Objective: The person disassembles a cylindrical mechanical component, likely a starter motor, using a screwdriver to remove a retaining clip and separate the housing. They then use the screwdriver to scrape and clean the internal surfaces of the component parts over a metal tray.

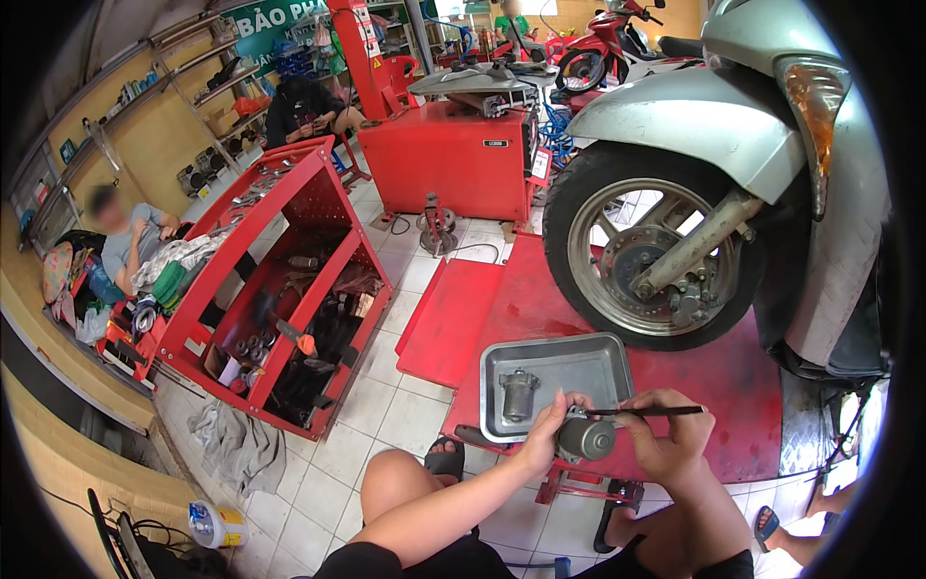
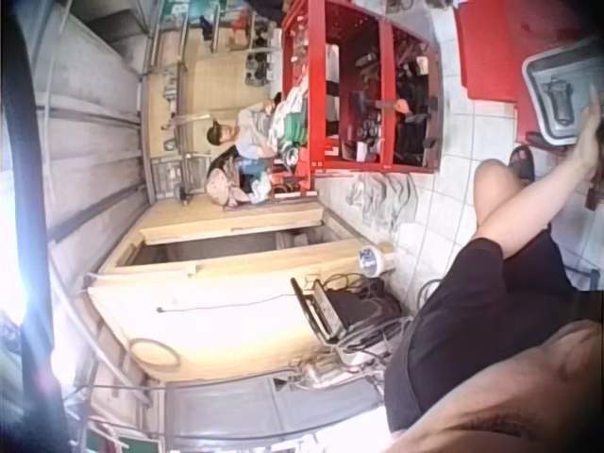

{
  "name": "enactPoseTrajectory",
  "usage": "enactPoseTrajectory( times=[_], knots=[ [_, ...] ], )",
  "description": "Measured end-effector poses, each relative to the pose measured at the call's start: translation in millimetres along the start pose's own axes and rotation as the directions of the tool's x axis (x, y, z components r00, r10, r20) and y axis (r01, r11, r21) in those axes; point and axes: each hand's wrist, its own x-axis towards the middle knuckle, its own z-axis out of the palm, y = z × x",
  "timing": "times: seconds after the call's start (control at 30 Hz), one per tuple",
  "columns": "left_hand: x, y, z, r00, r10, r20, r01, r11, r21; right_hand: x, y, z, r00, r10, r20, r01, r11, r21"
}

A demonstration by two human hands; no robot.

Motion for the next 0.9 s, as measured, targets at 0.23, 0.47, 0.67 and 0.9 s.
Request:
enactPoseTrajectory(
  times=[0.23, 0.47, 0.67, 0.9],
  knots=[
    [-6, 2, 17, 0.974, -0.207, -0.091, 0.186, 0.962, -0.198, -3, -5, 14, 0.970, 0.240, -0.031, -0.226, 0.943, 0.244],
    [-8, 0, 21, 0.947, -0.303, -0.105, 0.274, 0.934, -0.231, -8, 6, -4, 0.994, 0.092, 0.065, -0.084, 0.990, -0.110],
    [-8, -5, 6, 0.947, -0.322, -0.009, 0.314, 0.927, -0.205, -6, -4, 17, 0.931, 0.355, -0.084, -0.326, 0.913, 0.244],
    [-10, -4, 20, 0.952, -0.304, -0.042, 0.287, 0.930, -0.229, -20, 18, -3, 0.975, 0.181, 0.125, -0.184, 0.983, 0.012]
  ],
)
